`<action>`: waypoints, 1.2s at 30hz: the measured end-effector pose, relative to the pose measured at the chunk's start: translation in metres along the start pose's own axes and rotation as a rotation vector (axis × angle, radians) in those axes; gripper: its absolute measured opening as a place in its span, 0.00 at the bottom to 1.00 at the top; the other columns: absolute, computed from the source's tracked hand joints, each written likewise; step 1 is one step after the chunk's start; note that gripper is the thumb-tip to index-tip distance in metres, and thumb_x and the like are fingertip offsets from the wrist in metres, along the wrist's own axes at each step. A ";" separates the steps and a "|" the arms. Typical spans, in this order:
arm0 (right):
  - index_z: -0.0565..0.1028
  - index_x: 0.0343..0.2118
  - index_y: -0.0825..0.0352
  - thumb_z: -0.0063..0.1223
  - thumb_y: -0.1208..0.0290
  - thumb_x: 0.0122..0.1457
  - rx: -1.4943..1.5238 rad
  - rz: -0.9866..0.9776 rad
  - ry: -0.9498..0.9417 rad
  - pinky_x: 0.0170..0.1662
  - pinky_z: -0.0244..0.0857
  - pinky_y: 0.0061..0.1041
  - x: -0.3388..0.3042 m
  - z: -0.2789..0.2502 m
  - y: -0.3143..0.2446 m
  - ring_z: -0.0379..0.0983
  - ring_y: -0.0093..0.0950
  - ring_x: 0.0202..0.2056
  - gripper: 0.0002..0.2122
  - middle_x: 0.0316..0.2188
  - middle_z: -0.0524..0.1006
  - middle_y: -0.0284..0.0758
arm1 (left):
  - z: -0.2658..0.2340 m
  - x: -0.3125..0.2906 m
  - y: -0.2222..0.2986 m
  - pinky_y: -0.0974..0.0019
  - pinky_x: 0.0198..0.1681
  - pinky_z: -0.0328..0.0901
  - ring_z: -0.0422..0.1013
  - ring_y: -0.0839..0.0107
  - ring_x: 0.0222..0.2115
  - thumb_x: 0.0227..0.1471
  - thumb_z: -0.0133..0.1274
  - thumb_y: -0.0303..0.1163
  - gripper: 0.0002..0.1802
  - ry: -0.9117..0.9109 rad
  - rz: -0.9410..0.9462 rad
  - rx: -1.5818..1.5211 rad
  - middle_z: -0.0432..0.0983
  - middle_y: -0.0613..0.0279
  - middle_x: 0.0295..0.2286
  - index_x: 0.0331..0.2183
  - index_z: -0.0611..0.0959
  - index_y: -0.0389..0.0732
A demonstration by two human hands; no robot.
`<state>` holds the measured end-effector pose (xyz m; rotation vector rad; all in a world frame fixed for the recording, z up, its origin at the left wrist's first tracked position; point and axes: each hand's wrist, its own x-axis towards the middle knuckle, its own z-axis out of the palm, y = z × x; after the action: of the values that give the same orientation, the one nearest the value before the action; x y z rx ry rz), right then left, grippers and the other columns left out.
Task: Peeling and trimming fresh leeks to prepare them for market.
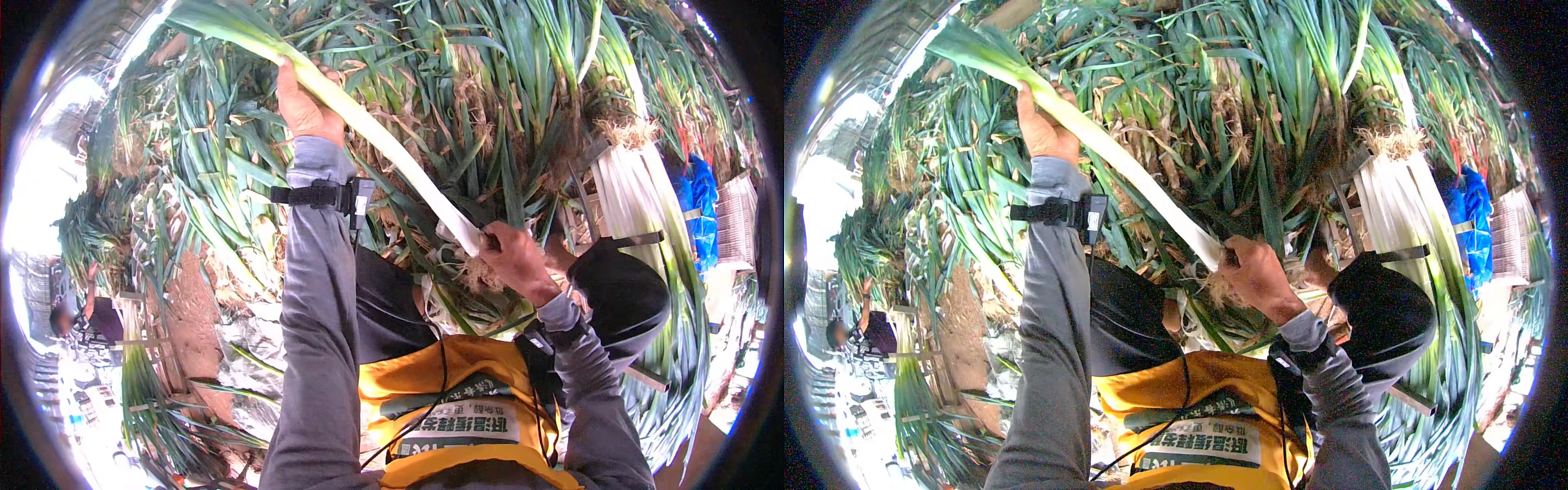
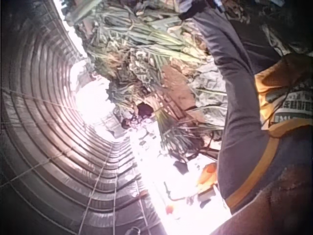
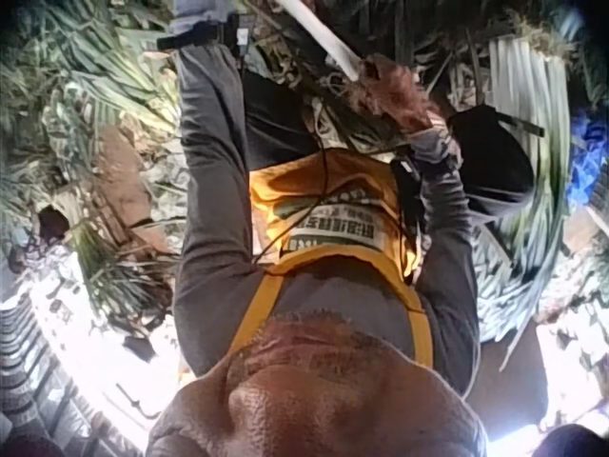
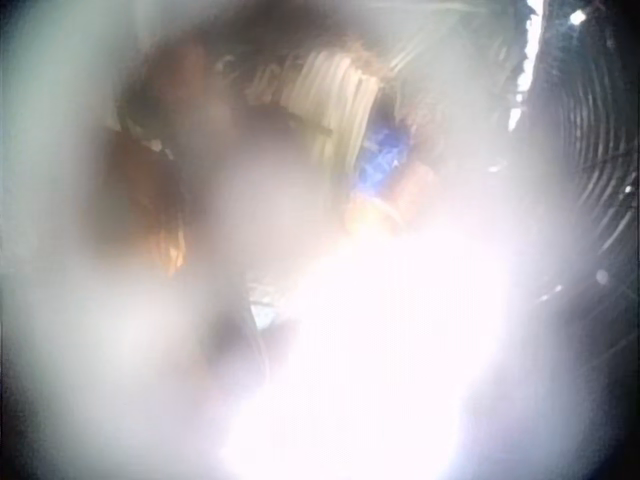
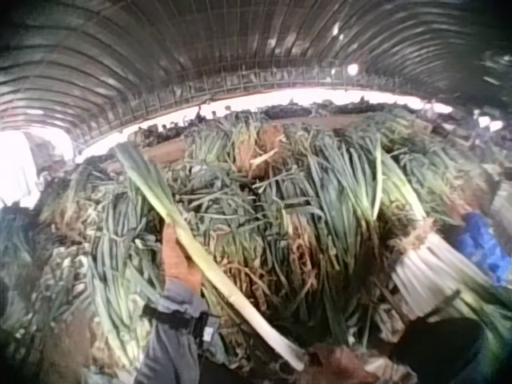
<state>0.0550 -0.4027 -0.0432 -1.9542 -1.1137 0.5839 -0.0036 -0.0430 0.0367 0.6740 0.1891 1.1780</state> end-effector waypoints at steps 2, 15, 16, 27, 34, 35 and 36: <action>0.74 0.35 0.73 0.53 0.75 0.55 0.142 0.100 -0.012 0.22 0.68 0.28 -0.002 0.003 -0.001 0.74 0.27 0.17 0.07 0.20 0.76 0.42 | 0.004 -0.003 0.003 0.63 0.31 0.67 0.68 0.66 0.27 0.54 0.55 0.47 0.22 -0.051 -0.011 -0.058 0.72 0.58 0.29 0.41 0.74 0.39; 0.73 0.35 0.76 0.61 0.70 0.48 0.017 0.034 0.198 0.30 0.67 0.35 0.013 0.008 0.062 0.76 0.38 0.24 0.15 0.24 0.76 0.47 | -0.009 0.019 0.010 0.65 0.29 0.61 0.62 0.67 0.28 0.48 0.52 0.49 0.35 -0.400 -0.303 -0.364 0.66 0.57 0.29 0.48 0.71 0.30; 0.73 0.33 0.75 0.58 0.72 0.49 0.051 0.056 0.198 0.28 0.65 0.30 0.015 0.007 0.061 0.72 0.30 0.23 0.12 0.22 0.75 0.42 | -0.010 0.020 0.007 0.66 0.30 0.61 0.61 0.67 0.28 0.45 0.55 0.47 0.37 -0.394 -0.241 -0.285 0.65 0.57 0.29 0.50 0.71 0.30; 0.70 0.52 0.60 0.52 0.60 0.59 0.042 -0.132 -0.448 0.51 0.65 0.35 -0.143 0.053 0.187 0.71 0.33 0.49 0.19 0.50 0.73 0.34 | -0.031 0.023 0.025 0.69 0.26 0.63 0.62 0.74 0.24 0.61 0.42 0.52 0.27 -0.378 -0.113 -0.236 0.66 0.64 0.25 0.42 0.72 0.35; 0.64 0.58 0.67 0.57 0.72 0.59 0.750 0.062 -0.066 0.44 0.72 0.32 -0.001 0.034 0.022 0.73 0.29 0.44 0.24 0.52 0.70 0.39 | 0.006 -0.010 -0.017 0.67 0.28 0.62 0.62 0.71 0.25 0.54 0.55 0.44 0.18 -0.071 0.003 -0.203 0.67 0.62 0.27 0.41 0.72 0.43; 0.64 0.57 0.69 0.57 0.75 0.58 1.064 0.060 0.021 0.42 0.73 0.30 0.007 0.018 0.005 0.73 0.28 0.44 0.24 0.51 0.70 0.40 | 0.008 -0.010 -0.017 0.67 0.28 0.61 0.61 0.71 0.25 0.55 0.55 0.44 0.17 -0.072 0.004 -0.212 0.67 0.62 0.27 0.40 0.72 0.43; 0.63 0.58 0.68 0.56 0.73 0.60 1.153 0.024 0.070 0.40 0.73 0.29 0.015 0.012 -0.007 0.75 0.28 0.42 0.25 0.52 0.69 0.39 | -0.001 0.001 -0.008 0.67 0.28 0.63 0.62 0.71 0.25 0.55 0.55 0.44 0.16 -0.116 -0.033 -0.250 0.67 0.62 0.27 0.37 0.72 0.43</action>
<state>0.0508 -0.3831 -0.0443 -0.9609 -0.4799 0.8950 0.0026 -0.0436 0.0314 0.5149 -0.0443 1.1050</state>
